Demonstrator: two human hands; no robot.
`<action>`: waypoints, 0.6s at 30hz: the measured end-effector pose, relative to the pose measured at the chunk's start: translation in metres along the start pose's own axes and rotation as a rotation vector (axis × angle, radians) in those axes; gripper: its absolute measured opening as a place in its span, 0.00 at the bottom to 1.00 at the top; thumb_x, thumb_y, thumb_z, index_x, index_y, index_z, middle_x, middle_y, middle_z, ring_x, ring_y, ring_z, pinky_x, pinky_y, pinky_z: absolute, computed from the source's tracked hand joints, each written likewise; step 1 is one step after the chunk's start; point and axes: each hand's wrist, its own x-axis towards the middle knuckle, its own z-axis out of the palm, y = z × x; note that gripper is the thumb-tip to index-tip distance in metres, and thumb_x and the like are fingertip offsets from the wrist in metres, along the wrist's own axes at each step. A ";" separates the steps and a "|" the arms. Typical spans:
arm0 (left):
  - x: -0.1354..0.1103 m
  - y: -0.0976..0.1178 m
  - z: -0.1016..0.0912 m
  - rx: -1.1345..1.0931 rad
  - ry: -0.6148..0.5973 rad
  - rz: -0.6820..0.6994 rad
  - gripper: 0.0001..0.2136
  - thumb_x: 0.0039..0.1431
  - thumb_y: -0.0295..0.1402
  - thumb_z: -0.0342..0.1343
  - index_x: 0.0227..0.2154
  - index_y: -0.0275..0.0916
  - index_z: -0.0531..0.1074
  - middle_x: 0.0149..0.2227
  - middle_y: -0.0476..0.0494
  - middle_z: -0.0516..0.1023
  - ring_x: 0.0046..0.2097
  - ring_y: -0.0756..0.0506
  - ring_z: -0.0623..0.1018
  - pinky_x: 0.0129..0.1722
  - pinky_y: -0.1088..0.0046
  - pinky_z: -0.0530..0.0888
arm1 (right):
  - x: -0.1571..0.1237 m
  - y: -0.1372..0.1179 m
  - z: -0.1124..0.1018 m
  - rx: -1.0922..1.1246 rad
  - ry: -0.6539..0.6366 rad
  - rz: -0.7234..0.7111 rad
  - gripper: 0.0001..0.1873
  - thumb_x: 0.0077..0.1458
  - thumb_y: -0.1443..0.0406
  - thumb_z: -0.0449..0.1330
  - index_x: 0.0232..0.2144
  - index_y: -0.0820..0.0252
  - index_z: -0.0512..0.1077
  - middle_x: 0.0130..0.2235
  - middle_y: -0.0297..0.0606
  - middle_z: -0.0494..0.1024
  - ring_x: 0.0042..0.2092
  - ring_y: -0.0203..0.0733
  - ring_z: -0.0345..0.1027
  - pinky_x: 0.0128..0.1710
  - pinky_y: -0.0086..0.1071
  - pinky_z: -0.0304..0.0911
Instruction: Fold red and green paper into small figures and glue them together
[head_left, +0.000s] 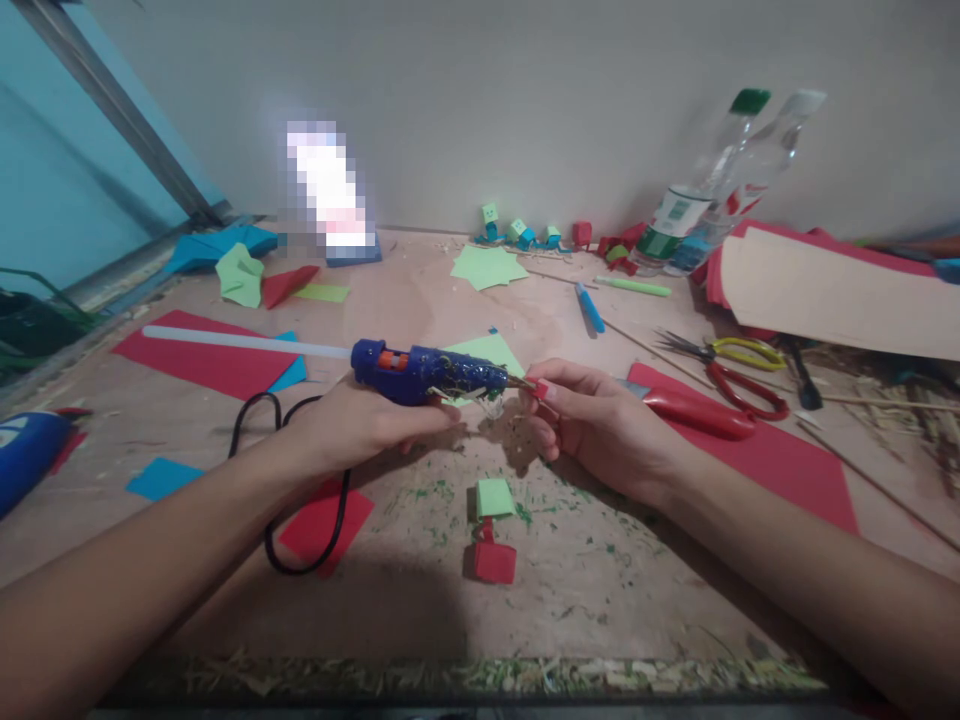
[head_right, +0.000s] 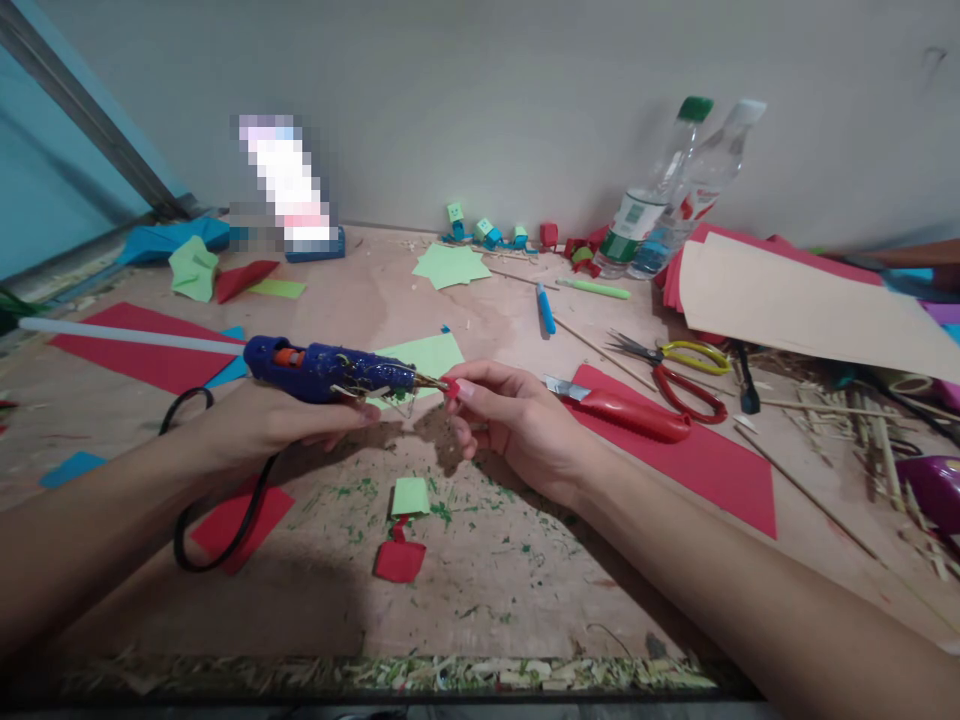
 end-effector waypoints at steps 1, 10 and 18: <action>0.000 0.001 -0.001 0.012 0.003 -0.002 0.20 0.44 0.48 0.66 0.13 0.41 0.67 0.17 0.47 0.68 0.23 0.47 0.67 0.24 0.71 0.61 | 0.000 0.000 0.000 -0.003 0.002 -0.002 0.09 0.54 0.64 0.76 0.35 0.59 0.82 0.31 0.30 0.79 0.25 0.30 0.71 0.23 0.23 0.69; -0.002 0.011 -0.007 0.222 0.066 -0.085 0.19 0.43 0.51 0.61 0.16 0.42 0.66 0.19 0.47 0.70 0.26 0.45 0.70 0.26 0.69 0.62 | -0.001 -0.002 0.002 -0.008 0.071 -0.024 0.11 0.50 0.63 0.79 0.34 0.59 0.82 0.26 0.29 0.77 0.23 0.29 0.68 0.22 0.22 0.65; 0.002 0.009 -0.023 0.267 0.149 -0.026 0.18 0.44 0.51 0.62 0.15 0.43 0.68 0.21 0.46 0.72 0.31 0.41 0.73 0.33 0.66 0.68 | -0.001 -0.011 0.002 -0.005 0.167 -0.070 0.13 0.45 0.64 0.81 0.32 0.58 0.82 0.24 0.28 0.73 0.24 0.28 0.65 0.22 0.22 0.62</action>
